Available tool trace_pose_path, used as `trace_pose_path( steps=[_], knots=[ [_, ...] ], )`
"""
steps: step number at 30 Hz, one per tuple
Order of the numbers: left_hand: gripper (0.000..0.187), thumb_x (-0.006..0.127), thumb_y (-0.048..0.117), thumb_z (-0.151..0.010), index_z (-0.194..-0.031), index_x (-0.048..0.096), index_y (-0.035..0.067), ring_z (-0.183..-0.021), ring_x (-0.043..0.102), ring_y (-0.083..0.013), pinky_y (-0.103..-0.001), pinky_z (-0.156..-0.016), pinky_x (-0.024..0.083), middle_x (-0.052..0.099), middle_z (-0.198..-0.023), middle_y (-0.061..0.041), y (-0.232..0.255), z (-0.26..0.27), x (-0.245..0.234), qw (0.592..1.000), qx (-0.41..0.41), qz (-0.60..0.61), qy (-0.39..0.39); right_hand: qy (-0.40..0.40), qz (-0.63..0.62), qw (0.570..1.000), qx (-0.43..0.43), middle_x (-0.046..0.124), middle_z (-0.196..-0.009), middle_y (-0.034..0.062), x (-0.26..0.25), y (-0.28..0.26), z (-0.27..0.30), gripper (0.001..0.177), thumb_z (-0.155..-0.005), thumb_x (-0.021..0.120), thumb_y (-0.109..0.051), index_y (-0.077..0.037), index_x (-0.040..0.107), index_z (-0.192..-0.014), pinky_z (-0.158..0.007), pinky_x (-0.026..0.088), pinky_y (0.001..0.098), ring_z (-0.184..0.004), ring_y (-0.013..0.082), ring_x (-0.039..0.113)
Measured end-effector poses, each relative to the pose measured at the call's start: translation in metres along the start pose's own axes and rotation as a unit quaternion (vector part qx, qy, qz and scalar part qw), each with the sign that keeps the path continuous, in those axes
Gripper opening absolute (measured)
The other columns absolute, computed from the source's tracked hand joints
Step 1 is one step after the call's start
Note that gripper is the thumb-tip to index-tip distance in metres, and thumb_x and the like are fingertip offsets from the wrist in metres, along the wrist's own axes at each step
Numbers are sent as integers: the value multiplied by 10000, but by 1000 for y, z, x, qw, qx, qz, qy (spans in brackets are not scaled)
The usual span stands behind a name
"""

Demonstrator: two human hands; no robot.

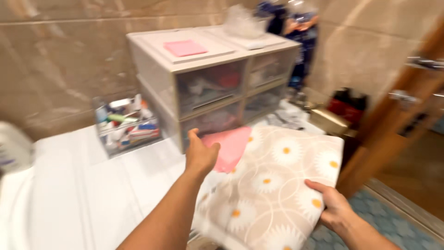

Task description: The person removes a full trash bag from a bathroom bin, carries it out of the room, and disposes of it. They then retrieve a new trash bag, line the bin, and wipe various bathroom surfaces including the vanity, a storage unit, and a washing machine with a blue cloth.

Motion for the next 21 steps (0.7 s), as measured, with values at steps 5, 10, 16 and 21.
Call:
trace_pose_path(
  steps=[5,10,16,21],
  knots=[
    [701,707,229,-828,-1457,412,139,-945,790,-328,-399,-876,583,779,-1031,-186,-9,-30,39,991,-124,18,-53,-80,-39,996,28,672,-1309,166,34,-22,-132,543,-881,657,-145,-40,553,-1403,-998,533,510,-1166,344,652],
    [663,686,223,-844,-1449,420,164,-981,751,-288,-390,-866,577,755,-1067,-120,-7,-71,68,994,-99,49,-4,-105,20,994,36,660,-1366,113,69,-46,-242,599,-891,687,-283,-89,541,-1439,-1023,514,506,-1209,310,632],
    [687,699,268,-878,-1479,380,172,-1154,680,-288,-388,-1000,522,698,-1249,-137,-37,-79,102,989,-143,-19,-18,-8,384,911,152,520,-1462,156,51,-6,-321,832,-909,742,-327,-216,287,-1597,-1054,495,573,-1308,363,532],
    [741,695,264,-883,-1521,325,190,-1220,653,-318,-398,-1046,512,627,-1355,-158,-55,-66,117,975,-213,-32,-62,-42,338,924,174,573,-1420,109,53,27,-308,911,-874,746,-142,-269,223,-1609,-1003,552,549,-1258,323,596]
  ],
)
Point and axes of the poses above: each hand's wrist, its own z-axis away from the middle knuckle, its own x-axis out of the palm, y = z × x, the point moved 6 cm from there along -z, towards the middle knuckle
